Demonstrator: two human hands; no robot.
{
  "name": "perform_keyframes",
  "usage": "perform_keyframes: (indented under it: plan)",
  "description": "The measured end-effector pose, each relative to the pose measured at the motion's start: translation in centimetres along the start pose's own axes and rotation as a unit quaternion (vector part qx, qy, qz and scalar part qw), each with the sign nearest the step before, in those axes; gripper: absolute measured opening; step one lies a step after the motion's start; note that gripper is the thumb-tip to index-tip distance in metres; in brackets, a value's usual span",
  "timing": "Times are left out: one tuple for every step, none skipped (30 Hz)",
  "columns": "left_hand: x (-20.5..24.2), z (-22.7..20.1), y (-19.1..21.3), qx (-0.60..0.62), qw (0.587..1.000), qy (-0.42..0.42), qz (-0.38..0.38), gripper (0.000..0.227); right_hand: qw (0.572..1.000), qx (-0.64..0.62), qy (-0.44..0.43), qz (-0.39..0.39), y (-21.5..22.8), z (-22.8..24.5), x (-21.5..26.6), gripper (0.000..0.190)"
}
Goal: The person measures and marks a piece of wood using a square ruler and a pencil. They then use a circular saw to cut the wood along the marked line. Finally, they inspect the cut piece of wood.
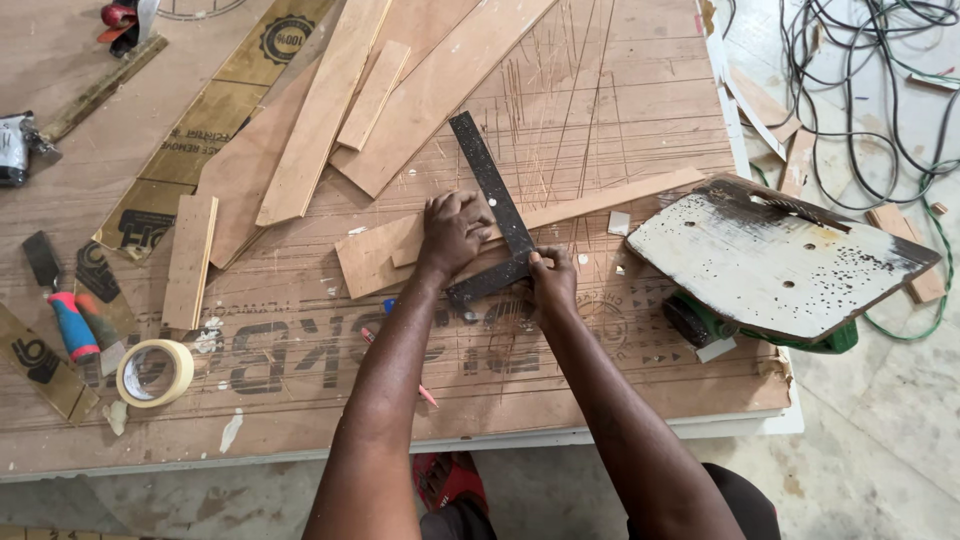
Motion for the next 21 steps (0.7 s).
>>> perform_keyframes:
  plan:
    - [0.1, -0.1, 0.0, 0.006, 1.000, -0.006, -0.010, 0.018, 1.000, 0.001, 0.007, -0.006, -0.2, 0.0, -0.2, 0.019]
    - [0.2, 0.1, -0.1, 0.005, 1.000, -0.004, -0.008, 0.017, 1.000, 0.002, 0.014, -0.013, -0.3, 0.1, -0.4, 0.018]
    - [0.3, 0.1, -0.1, 0.003, 1.000, -0.002, -0.007, 0.017, 1.000, 0.002, 0.021, -0.020, -0.3, 0.1, -0.4, 0.018]
    - [-0.1, 0.1, 0.0, -0.001, 1.000, -0.003, -0.008, 0.017, 0.999, -0.004, 0.002, -0.032, -0.3, 0.1, -0.4, 0.018]
    - [-0.5, 0.0, 0.2, 0.003, 1.000, -0.003, -0.012, 0.018, 0.999, -0.009, -0.017, -0.045, -0.3, 0.1, -0.3, 0.018]
    - [-0.2, -0.1, 0.2, 0.007, 1.000, 0.001, -0.014, 0.018, 0.998, -0.012, -0.040, -0.057, -0.2, -0.4, -0.1, 0.018]
    - [0.0, 0.0, 0.3, 0.011, 1.000, 0.005, -0.015, 0.018, 0.998, -0.009, -0.042, -0.054, -0.3, -0.5, -0.1, 0.018]
    - [0.1, 0.0, 0.2, 0.017, 1.000, 0.008, -0.013, 0.019, 0.998, -0.006, -0.044, -0.053, -0.3, -0.4, -0.5, 0.018]
    - [0.2, 0.1, 0.2, 0.023, 1.000, 0.012, -0.011, 0.021, 0.998, -0.003, -0.047, -0.052, -0.2, -0.6, -0.8, 0.018]
    - [-0.1, 0.1, 0.2, 0.028, 0.999, 0.011, -0.010, 0.022, 0.997, -0.034, -0.050, -0.054, -0.3, -0.8, -1.1, 0.019]
    - [-0.2, -0.1, 0.3, 0.019, 1.000, 0.003, -0.013, 0.021, 0.995, -0.066, -0.054, -0.056, -0.4, -1.2, -1.3, 0.020]
    - [-0.1, -0.2, 0.4, 0.011, 1.000, -0.003, -0.016, 0.020, 0.992, -0.096, -0.057, -0.057, -0.5, -1.5, -1.4, 0.021]
    - [-0.1, -0.3, 0.5, 0.002, 1.000, -0.009, -0.019, 0.019, 0.990, -0.113, -0.071, -0.042, -0.9, -2.1, -1.3, 0.024]
    - [-0.1, -0.1, 0.3, 0.002, 1.000, 0.008, -0.007, 0.020, 0.988, -0.129, -0.085, -0.029, -1.3, -2.8, -0.9, 0.028]
    - [0.0, 0.1, 0.1, 0.002, 1.000, 0.026, 0.006, 0.020, 0.984, -0.144, -0.099, -0.016, -1.9, -3.2, -0.5, 0.031]
    - [-0.2, 0.3, 0.0, 0.000, 0.999, 0.041, 0.019, 0.021, 0.986, -0.135, -0.097, -0.015, -2.6, -3.2, -0.2, 0.030]
    - [-0.4, 0.2, 0.1, -0.009, 0.999, 0.035, 0.012, 0.021, 0.987, -0.126, -0.096, -0.014, -3.4, -3.2, 0.1, 0.030]
    - [-0.3, -0.1, 0.1, -0.018, 0.999, 0.030, 0.007, 0.021, 0.988, -0.117, -0.096, -0.014, -3.6, -3.2, 0.5, 0.032]
    - [-0.3, -0.2, 0.2, -0.027, 0.999, 0.026, 0.001, 0.020, 0.989, -0.116, -0.093, -0.011, -3.7, -3.0, 0.6, 0.033]
    - [-0.3, -0.2, 0.0, -0.047, 0.998, 0.026, 0.009, 0.023, 0.989, -0.113, -0.091, -0.009, -3.5, -2.8, 0.6, 0.036]
    - [-0.5, 0.0, 0.0, -0.067, 0.997, 0.027, 0.016, 0.026, 0.990, -0.111, -0.088, -0.008, -3.3, -2.8, 0.7, 0.041]
Point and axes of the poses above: each hand's wrist, its own x-axis away from the middle knuckle, its own y-axis out of the back of the hand, z = x × y, the point moved 7 cm from there along -x, towards the middle knuckle, and after that the axes turned 6 degrees about -z, right-handed, at the moved point
